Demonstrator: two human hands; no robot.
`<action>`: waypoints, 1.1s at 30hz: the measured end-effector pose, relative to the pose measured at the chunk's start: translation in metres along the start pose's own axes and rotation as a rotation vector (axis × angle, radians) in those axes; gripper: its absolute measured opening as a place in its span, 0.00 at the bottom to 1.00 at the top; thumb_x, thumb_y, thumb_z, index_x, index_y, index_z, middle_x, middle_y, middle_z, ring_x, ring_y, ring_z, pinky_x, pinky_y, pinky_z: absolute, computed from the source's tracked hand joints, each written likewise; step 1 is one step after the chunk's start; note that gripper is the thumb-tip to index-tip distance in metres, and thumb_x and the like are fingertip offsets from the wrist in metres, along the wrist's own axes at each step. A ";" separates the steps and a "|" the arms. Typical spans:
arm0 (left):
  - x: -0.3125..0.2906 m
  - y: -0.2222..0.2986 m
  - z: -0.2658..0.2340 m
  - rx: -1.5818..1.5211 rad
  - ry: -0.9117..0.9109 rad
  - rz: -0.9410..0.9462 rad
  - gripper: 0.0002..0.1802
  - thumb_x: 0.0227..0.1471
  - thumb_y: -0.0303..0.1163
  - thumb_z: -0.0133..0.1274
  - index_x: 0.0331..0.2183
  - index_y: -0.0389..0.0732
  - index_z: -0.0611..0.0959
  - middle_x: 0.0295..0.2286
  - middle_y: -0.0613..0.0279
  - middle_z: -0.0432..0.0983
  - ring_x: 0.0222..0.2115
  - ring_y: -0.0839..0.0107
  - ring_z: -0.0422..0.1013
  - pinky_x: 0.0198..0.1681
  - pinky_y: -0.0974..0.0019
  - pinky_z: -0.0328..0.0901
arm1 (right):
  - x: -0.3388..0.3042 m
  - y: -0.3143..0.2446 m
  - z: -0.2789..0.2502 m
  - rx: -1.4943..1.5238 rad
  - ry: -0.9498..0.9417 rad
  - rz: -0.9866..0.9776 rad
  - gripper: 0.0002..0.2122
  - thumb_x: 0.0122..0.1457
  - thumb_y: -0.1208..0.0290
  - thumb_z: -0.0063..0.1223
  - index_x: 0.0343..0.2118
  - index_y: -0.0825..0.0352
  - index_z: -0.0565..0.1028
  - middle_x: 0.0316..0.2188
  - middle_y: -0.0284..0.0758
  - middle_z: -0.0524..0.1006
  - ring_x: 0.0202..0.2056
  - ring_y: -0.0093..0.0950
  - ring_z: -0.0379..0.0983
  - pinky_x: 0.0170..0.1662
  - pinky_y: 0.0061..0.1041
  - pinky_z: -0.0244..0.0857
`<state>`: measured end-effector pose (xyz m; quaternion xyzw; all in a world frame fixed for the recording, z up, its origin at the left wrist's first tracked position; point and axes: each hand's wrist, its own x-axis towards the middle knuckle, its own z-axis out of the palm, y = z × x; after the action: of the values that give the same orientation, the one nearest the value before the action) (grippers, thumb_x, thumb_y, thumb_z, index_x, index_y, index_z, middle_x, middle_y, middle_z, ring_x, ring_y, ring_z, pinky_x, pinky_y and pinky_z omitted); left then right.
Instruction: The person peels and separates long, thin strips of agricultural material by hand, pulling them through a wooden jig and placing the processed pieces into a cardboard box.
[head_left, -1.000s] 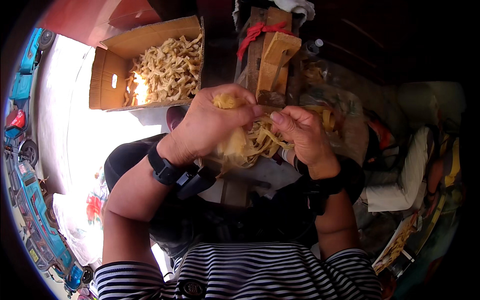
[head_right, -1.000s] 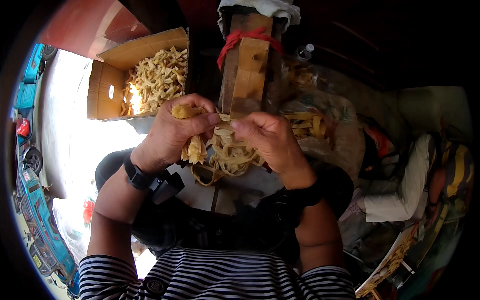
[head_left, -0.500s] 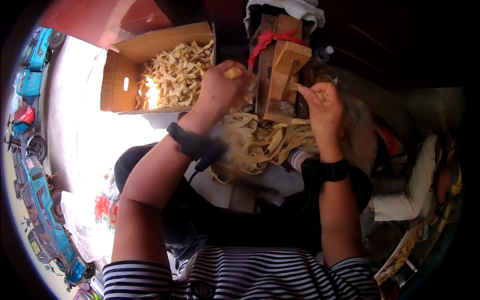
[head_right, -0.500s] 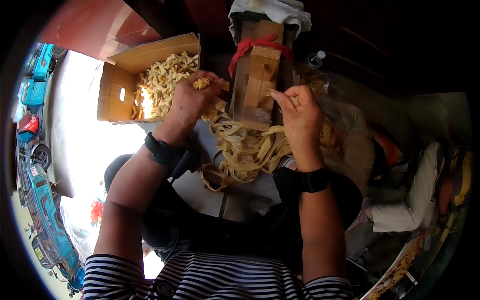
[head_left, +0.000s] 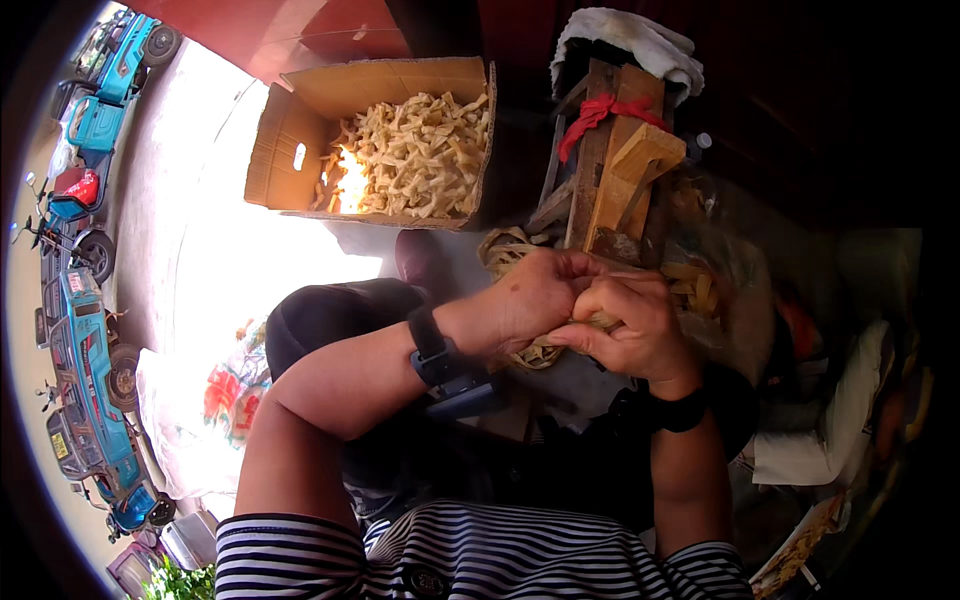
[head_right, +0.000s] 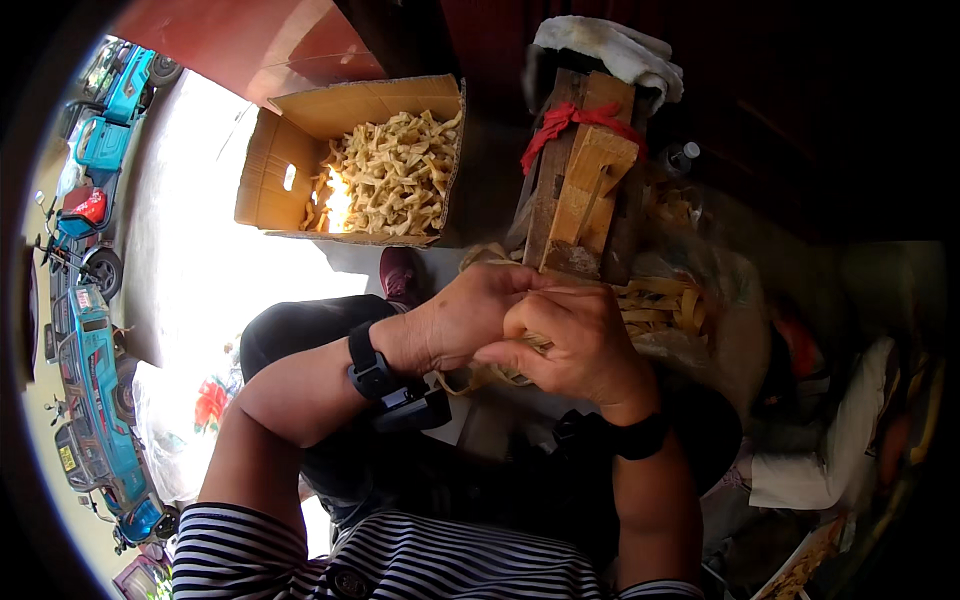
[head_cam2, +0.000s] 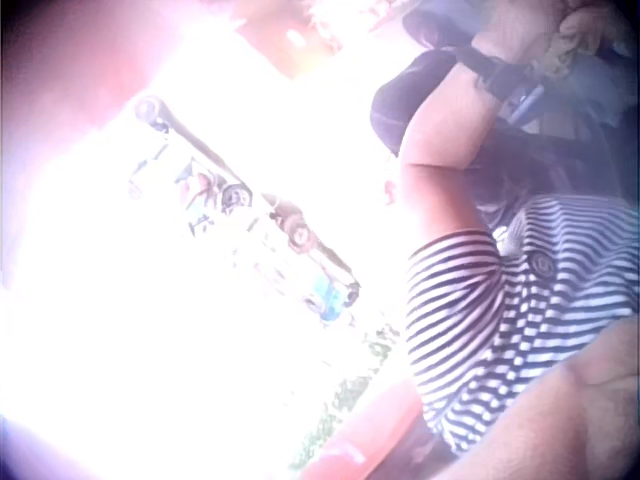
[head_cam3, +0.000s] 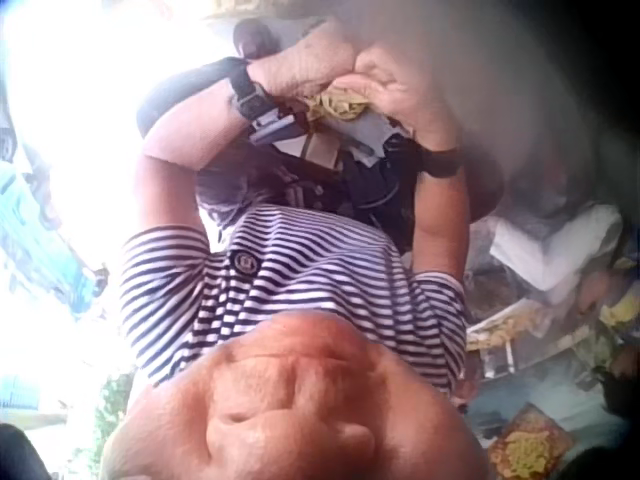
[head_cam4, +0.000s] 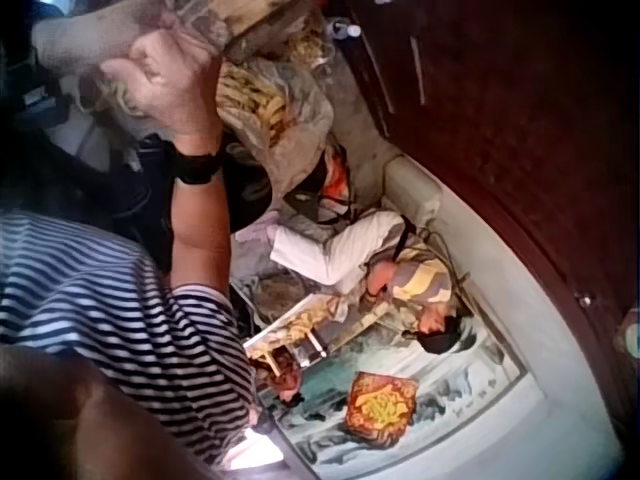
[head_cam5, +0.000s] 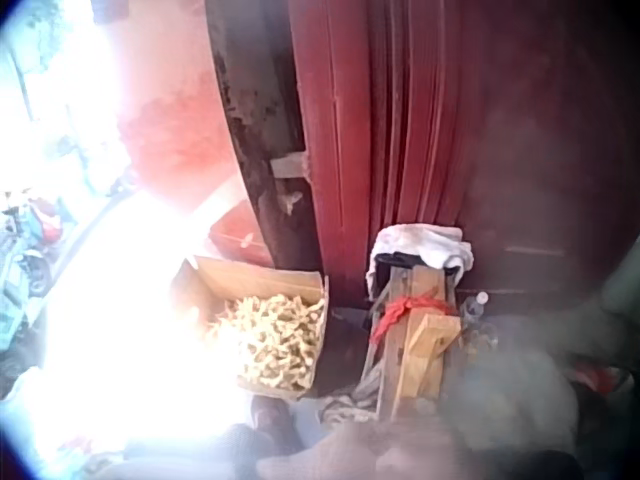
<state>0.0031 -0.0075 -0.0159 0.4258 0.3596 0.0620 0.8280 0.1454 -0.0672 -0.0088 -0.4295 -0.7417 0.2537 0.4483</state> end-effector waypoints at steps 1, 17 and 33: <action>-0.008 -0.002 0.000 0.088 -0.131 -0.024 0.12 0.56 0.31 0.49 0.39 0.37 0.81 0.30 0.62 0.77 0.31 0.81 0.71 0.36 0.75 0.67 | 0.000 -0.004 -0.003 0.040 0.026 0.074 0.13 0.41 0.71 0.68 0.19 0.65 0.69 0.15 0.31 0.71 0.18 0.26 0.70 0.24 0.22 0.64; -0.033 0.027 -0.016 1.393 0.061 1.290 0.16 0.28 0.38 0.60 0.24 0.41 0.80 0.25 0.63 0.72 0.21 0.68 0.69 0.24 0.64 0.65 | -0.041 -0.013 0.023 1.520 -0.029 0.994 0.24 0.51 0.49 0.58 0.38 0.69 0.72 0.22 0.25 0.70 0.19 0.14 0.61 0.21 0.13 0.54; -0.028 0.016 -0.016 1.249 0.153 0.817 0.04 0.46 0.20 0.54 0.28 0.34 0.82 0.39 0.56 0.74 0.43 0.60 0.72 0.49 0.54 0.61 | -0.017 -0.002 0.011 -0.053 0.000 0.443 0.11 0.60 0.68 0.48 0.27 0.71 0.74 0.19 0.33 0.72 0.19 0.26 0.68 0.23 0.24 0.61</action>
<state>-0.0244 0.0019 0.0051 0.9107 0.1975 0.1782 0.3160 0.1391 -0.0834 -0.0199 -0.5937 -0.6355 0.3264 0.3702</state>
